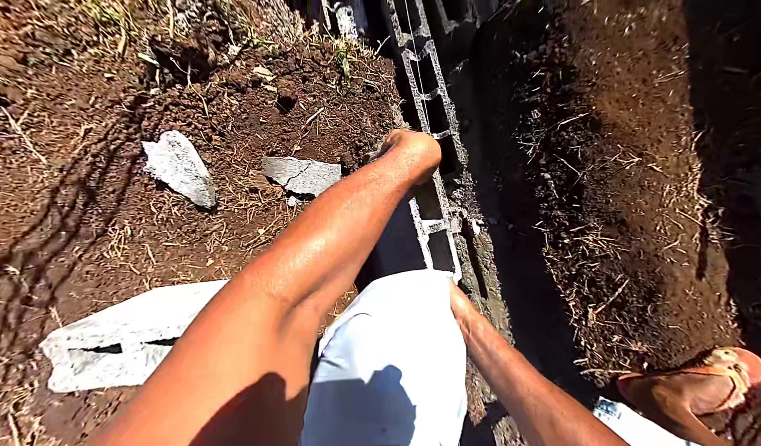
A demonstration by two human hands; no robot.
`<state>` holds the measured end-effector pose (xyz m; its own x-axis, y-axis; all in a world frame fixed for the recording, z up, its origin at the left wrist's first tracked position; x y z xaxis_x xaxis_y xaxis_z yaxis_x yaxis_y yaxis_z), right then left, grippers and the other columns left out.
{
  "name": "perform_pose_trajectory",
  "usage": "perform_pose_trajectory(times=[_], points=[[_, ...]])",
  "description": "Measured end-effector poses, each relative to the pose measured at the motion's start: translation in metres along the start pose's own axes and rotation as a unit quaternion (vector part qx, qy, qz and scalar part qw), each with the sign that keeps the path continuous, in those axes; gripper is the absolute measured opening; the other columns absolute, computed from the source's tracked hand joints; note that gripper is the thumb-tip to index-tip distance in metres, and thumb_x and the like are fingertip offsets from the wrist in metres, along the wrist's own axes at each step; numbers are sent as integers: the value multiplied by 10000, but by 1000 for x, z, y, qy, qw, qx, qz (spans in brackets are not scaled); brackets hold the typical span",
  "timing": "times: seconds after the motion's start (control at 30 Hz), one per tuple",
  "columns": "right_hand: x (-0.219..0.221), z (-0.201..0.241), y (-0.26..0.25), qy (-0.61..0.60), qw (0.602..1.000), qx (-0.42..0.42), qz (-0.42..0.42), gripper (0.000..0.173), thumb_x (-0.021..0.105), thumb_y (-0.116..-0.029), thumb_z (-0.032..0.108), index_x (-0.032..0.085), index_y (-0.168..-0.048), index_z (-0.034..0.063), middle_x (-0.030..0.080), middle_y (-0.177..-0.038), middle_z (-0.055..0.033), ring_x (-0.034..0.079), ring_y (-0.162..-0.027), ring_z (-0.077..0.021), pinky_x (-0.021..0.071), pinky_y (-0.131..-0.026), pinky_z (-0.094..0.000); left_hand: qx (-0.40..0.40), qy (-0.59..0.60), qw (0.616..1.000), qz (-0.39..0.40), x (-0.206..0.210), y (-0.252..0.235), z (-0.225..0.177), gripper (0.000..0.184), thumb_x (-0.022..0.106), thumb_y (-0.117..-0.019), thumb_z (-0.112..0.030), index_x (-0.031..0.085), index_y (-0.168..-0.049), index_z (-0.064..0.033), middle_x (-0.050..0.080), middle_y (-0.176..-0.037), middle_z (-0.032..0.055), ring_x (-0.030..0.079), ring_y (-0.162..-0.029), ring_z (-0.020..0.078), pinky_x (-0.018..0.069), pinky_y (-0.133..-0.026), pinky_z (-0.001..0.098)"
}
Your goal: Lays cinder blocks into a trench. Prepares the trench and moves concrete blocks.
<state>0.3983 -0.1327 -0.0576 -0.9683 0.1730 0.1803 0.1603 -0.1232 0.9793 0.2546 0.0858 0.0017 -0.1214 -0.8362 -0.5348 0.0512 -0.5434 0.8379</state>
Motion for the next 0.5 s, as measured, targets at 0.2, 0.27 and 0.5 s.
perform_pose_trajectory(times=[0.2,0.27,0.5], points=[[-71,13,-19,196,973,49,116,797,199,-1049,694,503,-1427,61,706,-1124,-154,723,-927,-272,605,-780,-435,18,-57,998,22,-5,-20,-23,180,703,-911,-142,693,-966,29,684,-1069,236,656,-1040,417,501,-810,633],[-96,26,-15,235,972,1,-6,817,227,-1062,675,579,-1314,-18,717,-1027,-189,727,-846,-293,606,-752,-460,9,-53,998,28,-4,-27,-26,183,699,-909,-118,687,-977,51,677,-1086,254,652,-1054,432,502,-821,648],[-131,33,-34,238,934,-227,-140,514,418,-1116,386,436,-1510,56,651,-1222,-180,686,-981,-239,575,-854,-433,-26,-55,997,49,11,-45,-8,198,734,-868,-179,682,-866,12,683,-1006,243,659,-997,434,500,-752,667]])
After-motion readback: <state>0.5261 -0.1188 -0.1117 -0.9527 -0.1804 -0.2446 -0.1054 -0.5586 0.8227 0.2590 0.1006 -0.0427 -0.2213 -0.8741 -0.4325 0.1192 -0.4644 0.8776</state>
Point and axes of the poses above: each hand's wrist, its own y-axis away from the middle knuckle, its own x-axis out of the palm, z = x × y, the point moved 4 cm from there along -y, towards the middle knuckle
